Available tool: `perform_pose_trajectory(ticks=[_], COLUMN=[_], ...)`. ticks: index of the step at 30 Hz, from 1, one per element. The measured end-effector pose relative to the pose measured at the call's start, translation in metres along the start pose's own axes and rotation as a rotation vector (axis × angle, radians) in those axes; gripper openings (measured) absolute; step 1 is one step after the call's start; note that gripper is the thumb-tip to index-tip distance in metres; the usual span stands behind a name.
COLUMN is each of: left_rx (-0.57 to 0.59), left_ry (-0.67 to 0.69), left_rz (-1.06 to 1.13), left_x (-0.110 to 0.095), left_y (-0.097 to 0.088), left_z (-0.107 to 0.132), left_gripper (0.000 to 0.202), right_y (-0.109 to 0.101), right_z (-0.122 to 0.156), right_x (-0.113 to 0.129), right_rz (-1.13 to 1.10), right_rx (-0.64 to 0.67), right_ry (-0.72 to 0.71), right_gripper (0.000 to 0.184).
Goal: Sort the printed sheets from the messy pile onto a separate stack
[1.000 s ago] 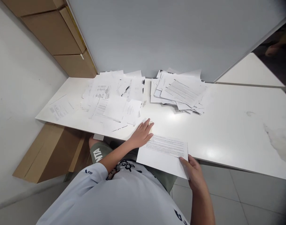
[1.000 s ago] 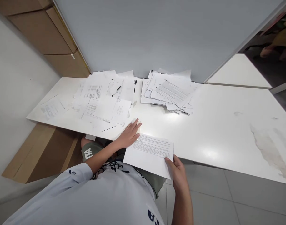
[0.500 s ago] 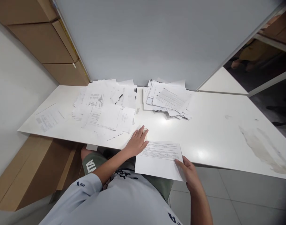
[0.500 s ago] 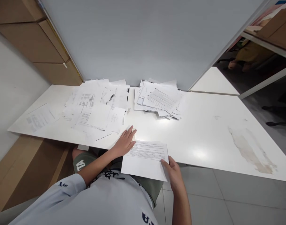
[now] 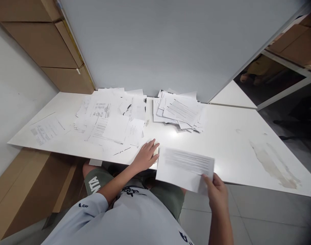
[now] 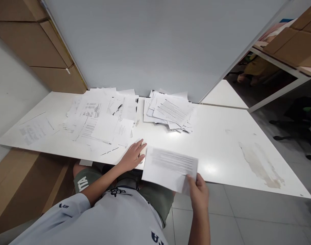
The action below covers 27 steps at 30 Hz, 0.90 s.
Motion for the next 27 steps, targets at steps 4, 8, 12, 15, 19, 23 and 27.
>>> perform_pose_trajectory(ticks=[4,8,12,15,19,23,27], left_rx=[0.009,0.023,0.08,0.082,0.051,0.029,0.024], left_ry=[-0.016,-0.007,-0.002,0.0,0.02,0.015,0.027], left_rz=[0.006,0.015,-0.071,-0.15,-0.172,-0.18,-0.194], left_x=[0.0,0.0,-0.003,-0.004,-0.004,-0.002,0.0], left_y=[-0.001,-0.002,0.001,0.006,0.01,0.012,0.018], left_z=[0.0,0.0,0.001,0.001,0.005,0.009,0.011], left_gripper=[0.053,0.063,0.095,0.093,0.088,0.091,0.094], right_y=[-0.009,0.005,0.032,0.06,0.104,0.132,0.119], right_z=[-0.015,-0.037,-0.082,-0.133,-0.194,-0.209,-0.193], right_x=[0.014,0.04,0.067,0.085,0.107,0.108,0.065], right_rz=[-0.187,-0.356,-0.439,-0.39,-0.246,-0.137,0.118], right_rx=[-0.358,-0.463,-0.4,-0.319,-0.251,-0.268,-0.453], right_ry=[-0.211,-0.337,-0.367,-0.317,-0.227,-0.211,-0.425], right_gripper=[0.035,0.029,0.034,0.03,0.032,0.048,0.066])
Point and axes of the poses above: each hand's wrist, its own z-axis away from the middle knuckle, its own y-axis out of the palm, x = y × z, the point moved 1 cm from there along -z, towards the middle knuckle, and after that the axes turned 2 degrees about -z, right-handed, at the moved point
